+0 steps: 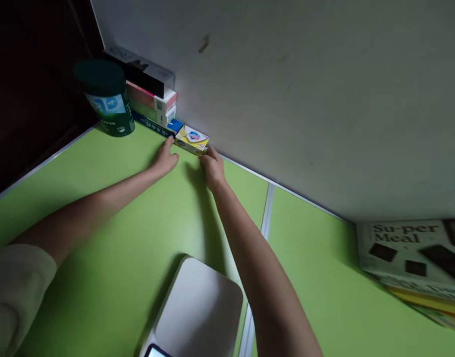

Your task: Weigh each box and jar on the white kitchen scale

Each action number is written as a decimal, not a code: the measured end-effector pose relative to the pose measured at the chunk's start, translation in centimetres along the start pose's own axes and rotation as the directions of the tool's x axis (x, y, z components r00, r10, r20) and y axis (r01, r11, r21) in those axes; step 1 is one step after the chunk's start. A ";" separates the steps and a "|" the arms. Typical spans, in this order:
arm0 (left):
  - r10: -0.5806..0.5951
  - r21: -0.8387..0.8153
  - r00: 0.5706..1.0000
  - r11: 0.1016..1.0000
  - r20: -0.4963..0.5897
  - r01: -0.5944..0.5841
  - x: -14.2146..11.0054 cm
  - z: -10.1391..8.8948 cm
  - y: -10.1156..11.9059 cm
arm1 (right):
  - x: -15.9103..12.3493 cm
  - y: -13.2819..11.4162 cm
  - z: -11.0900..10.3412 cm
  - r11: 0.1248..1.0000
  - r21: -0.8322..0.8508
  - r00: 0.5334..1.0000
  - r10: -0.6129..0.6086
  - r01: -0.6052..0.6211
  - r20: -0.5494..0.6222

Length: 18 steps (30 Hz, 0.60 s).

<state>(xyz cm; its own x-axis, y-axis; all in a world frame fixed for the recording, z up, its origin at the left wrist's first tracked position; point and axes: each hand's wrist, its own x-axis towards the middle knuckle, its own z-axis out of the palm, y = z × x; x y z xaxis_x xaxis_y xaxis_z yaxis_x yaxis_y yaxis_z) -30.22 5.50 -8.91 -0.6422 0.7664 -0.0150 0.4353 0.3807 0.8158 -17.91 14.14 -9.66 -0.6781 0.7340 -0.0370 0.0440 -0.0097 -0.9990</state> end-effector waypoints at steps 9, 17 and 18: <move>0.001 0.015 1.000 1.000 -0.016 -0.001 0.1 1.3 0.5 | -1.2 -1.7 0.4 0.987 0.146 0.996 0.072 -0.063 -0.056; 0.170 -0.136 0.968 0.980 0.182 -0.146 -11.8 -0.9 2.2 | -12.7 -4.8 -0.6 0.985 0.139 0.992 0.110 -0.102 -0.054; 0.211 -0.169 0.957 0.969 0.199 -0.179 -14.3 -1.8 2.4 | -15.4 -5.4 -0.9 0.987 0.108 0.989 0.125 -0.116 -0.075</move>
<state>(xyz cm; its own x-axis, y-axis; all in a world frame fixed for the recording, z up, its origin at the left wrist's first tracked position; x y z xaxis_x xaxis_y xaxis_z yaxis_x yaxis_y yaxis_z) -21.09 -5.46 -5.70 -0.3975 0.9166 0.0431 0.4297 0.1444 0.8914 -7.11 3.51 -3.68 -0.6100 0.7762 -0.1594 0.0435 -0.1681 -0.9848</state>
